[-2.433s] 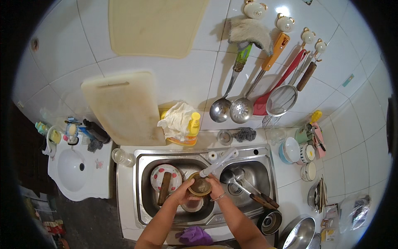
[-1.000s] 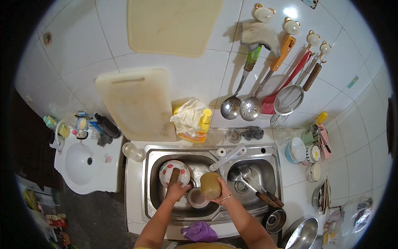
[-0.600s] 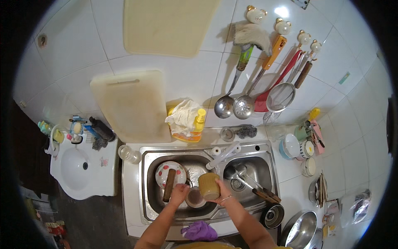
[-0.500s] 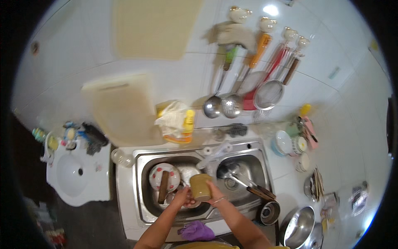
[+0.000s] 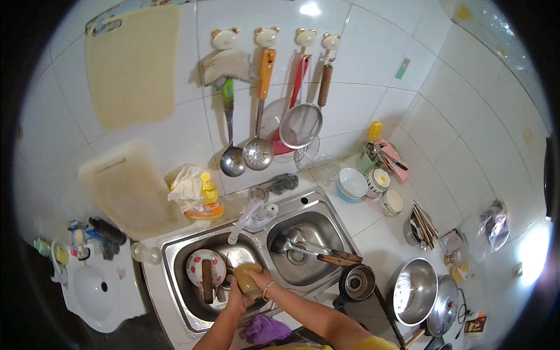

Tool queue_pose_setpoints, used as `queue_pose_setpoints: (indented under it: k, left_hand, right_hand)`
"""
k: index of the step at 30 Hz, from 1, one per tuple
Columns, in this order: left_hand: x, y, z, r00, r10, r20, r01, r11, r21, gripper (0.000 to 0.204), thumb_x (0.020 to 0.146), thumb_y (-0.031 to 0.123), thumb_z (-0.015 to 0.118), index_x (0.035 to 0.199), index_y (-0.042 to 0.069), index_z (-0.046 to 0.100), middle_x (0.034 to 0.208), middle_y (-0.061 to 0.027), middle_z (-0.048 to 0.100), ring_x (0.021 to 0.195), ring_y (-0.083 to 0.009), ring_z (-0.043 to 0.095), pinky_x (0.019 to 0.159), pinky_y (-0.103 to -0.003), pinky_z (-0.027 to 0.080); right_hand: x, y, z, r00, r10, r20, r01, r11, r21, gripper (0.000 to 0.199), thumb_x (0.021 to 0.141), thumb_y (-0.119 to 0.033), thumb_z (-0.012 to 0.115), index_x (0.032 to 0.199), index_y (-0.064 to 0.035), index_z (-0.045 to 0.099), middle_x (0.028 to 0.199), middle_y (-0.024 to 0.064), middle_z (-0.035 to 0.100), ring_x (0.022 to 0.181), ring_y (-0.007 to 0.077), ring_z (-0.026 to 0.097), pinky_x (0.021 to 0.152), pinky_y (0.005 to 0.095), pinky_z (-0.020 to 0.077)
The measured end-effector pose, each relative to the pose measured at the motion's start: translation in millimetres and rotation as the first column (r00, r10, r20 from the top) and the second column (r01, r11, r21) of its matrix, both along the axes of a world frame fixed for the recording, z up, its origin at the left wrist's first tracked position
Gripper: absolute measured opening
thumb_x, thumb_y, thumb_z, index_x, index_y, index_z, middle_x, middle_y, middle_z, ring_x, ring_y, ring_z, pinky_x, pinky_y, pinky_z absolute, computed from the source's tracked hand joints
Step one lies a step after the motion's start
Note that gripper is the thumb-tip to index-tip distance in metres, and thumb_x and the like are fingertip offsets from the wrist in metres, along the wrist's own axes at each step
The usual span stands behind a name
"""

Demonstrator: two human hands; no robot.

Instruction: The person carries dishes to a sink, washes a plate, bowl, and mortar with a cloth, wipes down the counter, rinses a large metal pot, and then stirs green beans in a pot on a stove.

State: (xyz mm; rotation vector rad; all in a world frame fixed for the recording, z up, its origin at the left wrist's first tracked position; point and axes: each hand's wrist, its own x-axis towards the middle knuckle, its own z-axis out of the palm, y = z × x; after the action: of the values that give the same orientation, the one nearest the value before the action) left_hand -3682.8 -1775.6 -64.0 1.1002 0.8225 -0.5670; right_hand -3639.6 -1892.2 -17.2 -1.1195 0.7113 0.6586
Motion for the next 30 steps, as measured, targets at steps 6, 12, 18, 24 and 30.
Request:
queue_pose_setpoints:
  k: [6, 12, 18, 24, 30]
  left_hand:
    - [5.0, 16.9, 14.8, 0.983, -0.151, 0.104, 0.170, 0.962, -0.214, 0.062, 0.083, 0.064, 0.022, 0.117, 0.016, 0.042, 0.110, -0.0044, 0.051, 0.094, -0.0209, 0.052, 0.073, -0.036, 0.045]
    - [15.0, 24.0, 23.8, 0.972, -0.008, 0.236, 0.134, 0.842, -0.522, 0.061, 0.087, 0.056, 0.021, 0.124, 0.011, 0.037, 0.121, -0.0088, 0.046, 0.108, -0.0249, 0.048, 0.085, -0.042, 0.043]
    - [8.4, 34.1, 10.9, 0.958, -0.035, 0.283, 0.157, 0.894, -0.421, 0.041, 0.092, 0.039, 0.030, 0.123, 0.014, 0.039, 0.120, -0.0043, 0.046, 0.108, -0.0212, 0.047, 0.090, -0.039, 0.039]
    - [7.9, 47.0, 13.7, 0.974, -0.019, 0.226, 0.111, 0.910, -0.400, 0.042, 0.091, 0.039, 0.032, 0.123, 0.013, 0.040, 0.121, -0.0047, 0.046, 0.110, -0.0203, 0.046, 0.091, -0.039, 0.038]
    - [15.9, 51.3, -7.0, 0.975, 0.019, 0.222, 0.069, 0.921, -0.383, 0.048, 0.091, 0.040, 0.033, 0.126, 0.009, 0.038, 0.124, -0.0051, 0.044, 0.114, -0.0188, 0.041, 0.095, -0.032, 0.033]
  right_hand:
    - [-23.8, 5.2, -38.8, 0.944, 0.009, 0.330, 0.038, 0.990, -0.136, 0.077, 0.071, -0.030, 0.069, 0.129, -0.0026, 0.027, 0.117, 0.0144, 0.045, 0.108, 0.0234, 0.044, 0.090, 0.0318, 0.0367]
    - [-23.5, -21.3, -33.0, 0.680, 0.324, 0.658, -0.152, 0.940, -0.305, 0.095, 0.068, -0.024, 0.073, 0.135, -0.0040, 0.009, 0.129, 0.0152, 0.032, 0.116, 0.0221, 0.036, 0.095, 0.0332, 0.0324]
    - [-26.0, -22.4, -10.5, 0.658, 0.403, 0.636, -0.203, 0.909, -0.365, 0.103, 0.064, -0.025, 0.076, 0.136, -0.0037, 0.006, 0.126, 0.0167, 0.036, 0.115, 0.0226, 0.040, 0.095, 0.0321, 0.0323]
    - [-18.9, -23.8, -15.5, 0.729, 0.447, 0.519, -0.338, 0.894, -0.295, 0.084, 0.074, -0.035, 0.066, 0.133, -0.0006, 0.017, 0.123, 0.0158, 0.041, 0.112, 0.0214, 0.043, 0.089, 0.0353, 0.0396]
    - [-10.4, -32.9, -51.4, 0.939, 0.343, -0.033, -0.334, 0.930, 0.152, 0.052, 0.087, -0.040, 0.045, 0.122, -0.0030, 0.034, 0.098, 0.0139, 0.055, 0.075, 0.0208, 0.060, 0.061, 0.0349, 0.0530]
